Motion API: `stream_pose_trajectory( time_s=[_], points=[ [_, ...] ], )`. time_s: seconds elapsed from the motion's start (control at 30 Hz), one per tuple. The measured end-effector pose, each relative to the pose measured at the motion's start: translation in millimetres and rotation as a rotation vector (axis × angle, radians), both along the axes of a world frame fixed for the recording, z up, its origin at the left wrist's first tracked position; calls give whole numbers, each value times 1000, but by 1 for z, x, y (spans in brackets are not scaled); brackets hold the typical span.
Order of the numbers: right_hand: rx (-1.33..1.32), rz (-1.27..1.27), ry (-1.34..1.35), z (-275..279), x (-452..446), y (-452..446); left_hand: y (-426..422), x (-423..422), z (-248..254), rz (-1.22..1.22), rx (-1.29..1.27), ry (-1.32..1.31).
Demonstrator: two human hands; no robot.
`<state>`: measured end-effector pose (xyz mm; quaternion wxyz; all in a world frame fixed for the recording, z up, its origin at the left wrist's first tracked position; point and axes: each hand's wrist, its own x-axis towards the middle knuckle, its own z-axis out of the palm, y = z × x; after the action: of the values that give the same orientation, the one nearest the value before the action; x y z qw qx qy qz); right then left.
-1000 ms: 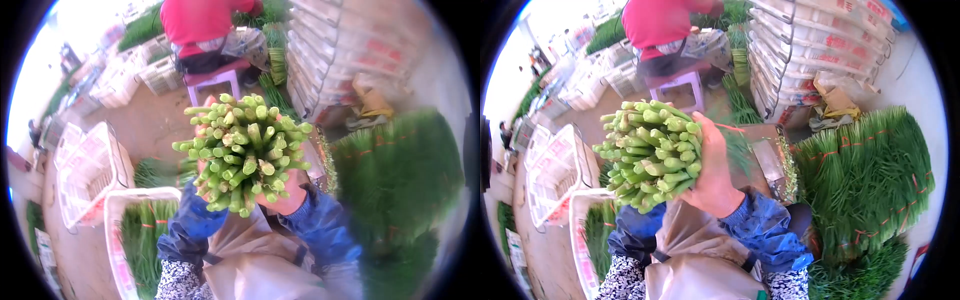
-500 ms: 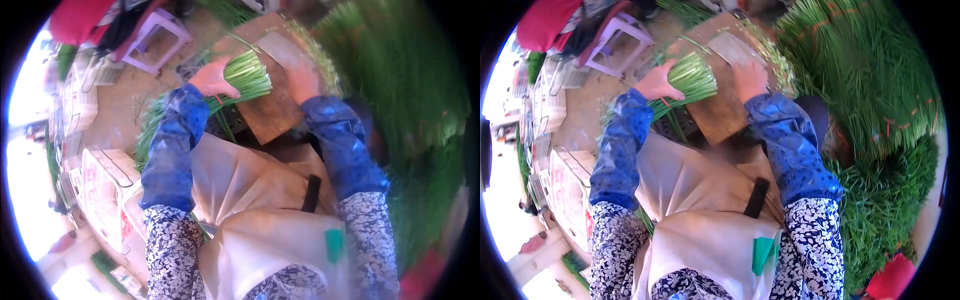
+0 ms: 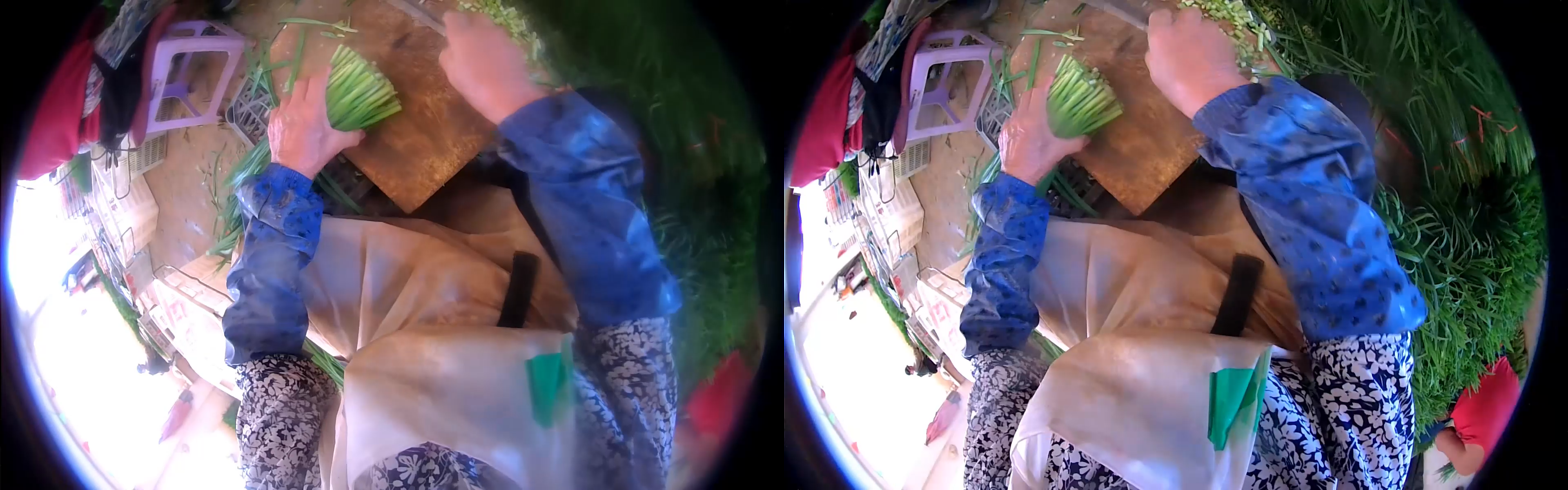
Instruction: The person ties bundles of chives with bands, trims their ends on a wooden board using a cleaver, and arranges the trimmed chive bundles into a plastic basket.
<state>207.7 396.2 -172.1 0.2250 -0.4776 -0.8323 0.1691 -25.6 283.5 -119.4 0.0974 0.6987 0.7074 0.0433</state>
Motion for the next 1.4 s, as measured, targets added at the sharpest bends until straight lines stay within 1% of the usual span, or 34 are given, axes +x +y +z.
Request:
stream_pose_trajectory(
  time_s=[0.03, 0.07, 0.13, 0.17, 0.2, 0.27, 0.33, 0.4, 0.53, 0.57, 0.6, 0.63, 0.67, 0.7, 0.73, 0.77, 0.8, 0.83, 0.87, 0.93, 0.97, 1.0, 1.03, 1.07, 1.1, 1.13, 1.17, 1.2, 1.23, 1.3, 1.33, 1.37, 1.4],
  points=[
    [-85, -37, 55, 4, 3, 5, 2, 0, 0, 7, -17, -11],
    [-92, -40, 56, 10, 8, 5, 5, 0, -1, 15, -31, -21],
    [-348, -11, 194, 44, 21, -13, 4, 3, 4, 3, -15, -54],
    [-418, 27, 206, 57, 24, -20, 5, 3, 4, 2, -7, -93],
    [-422, 28, 207, 59, 23, -26, 6, 2, 3, 3, -11, -92],
    [-487, 117, 188, 61, 19, -37, 5, 1, 3, -6, 1, -65],
    [-532, 129, 172, 58, 13, -42, 6, 0, 1, 5, -23, -54],
    [-518, 132, 187, 53, 8, -46, 7, 2, 2, 14, -41, -49],
    [-535, 165, 150, 54, 4, -34, 12, 3, -4, 19, 5, -75],
    [-492, 209, 159, 50, 4, -30, 13, 4, -5, 15, 4, -67],
    [-445, 260, 166, 59, 6, -35, 7, 8, 6, 28, 6, -80],
    [-455, 277, 145, 63, 6, -33, 6, 9, 8, 36, -19, -35],
    [-502, 290, 129, 69, 6, -28, 6, 9, 7, 48, -47, 5],
    [-538, 311, 98, 76, 5, -25, 5, 9, 5, 43, -15, 20],
    [-573, 332, 67, 83, 4, -23, 6, 7, 2, 81, -29, -12],
    [-682, 265, 39, 89, 4, -21, 7, 3, -2, 5, -13, -80],
    [-660, 239, 7, 85, 1, -23, 7, 1, 0, -69, 8, -148],
    [-640, 212, -25, 82, -2, -25, 8, 13, 17, -79, 55, -124],
    [-643, 229, -51, 64, -12, -30, 5, 12, 12, -55, 57, -143],
    [-134, 128, -58, 23, -34, -39, 11, 6, 9, -56, 71, -147],
    [-228, 167, -45, 23, -39, -34, 12, 9, 11, -46, 107, -123],
    [-320, 197, -30, 26, -38, -31, 9, 9, 2, -83, 131, -112],
    [-280, 176, -20, 24, -36, -33, 8, 1, -13, -72, 137, -142],
    [-222, 216, -61, 26, -37, -37, 5, -14, -19, -62, 164, -150],
    [-180, 253, -106, 31, -30, -37, 3, -9, -16, -12, 148, -121],
    [-118, 250, -198, 42, -23, -41, -2, -5, -8, 49, 132, -92],
    [-78, 253, -267, 55, -10, -40, -6, -5, 5, 56, 127, -122],
    [-52, 219, -329, 52, 4, -35, -12, -2, 16, 68, 114, -168],
    [-54, 200, -393, 42, 17, -29, -18, -1, 24, 61, 138, -150],
    [25, 181, -397, 30, 23, -34, -24, -7, 41, 87, 270, -234],
    [80, 172, -414, 29, 26, -40, -30, -4, 58, 90, 300, -206],
    [114, 181, -383, 17, 26, -43, -36, -3, 77, 133, 335, -244],
    [47, 142, -372, 6, 29, -48, -44, 1, 99, 173, 370, -279]
  ],
)
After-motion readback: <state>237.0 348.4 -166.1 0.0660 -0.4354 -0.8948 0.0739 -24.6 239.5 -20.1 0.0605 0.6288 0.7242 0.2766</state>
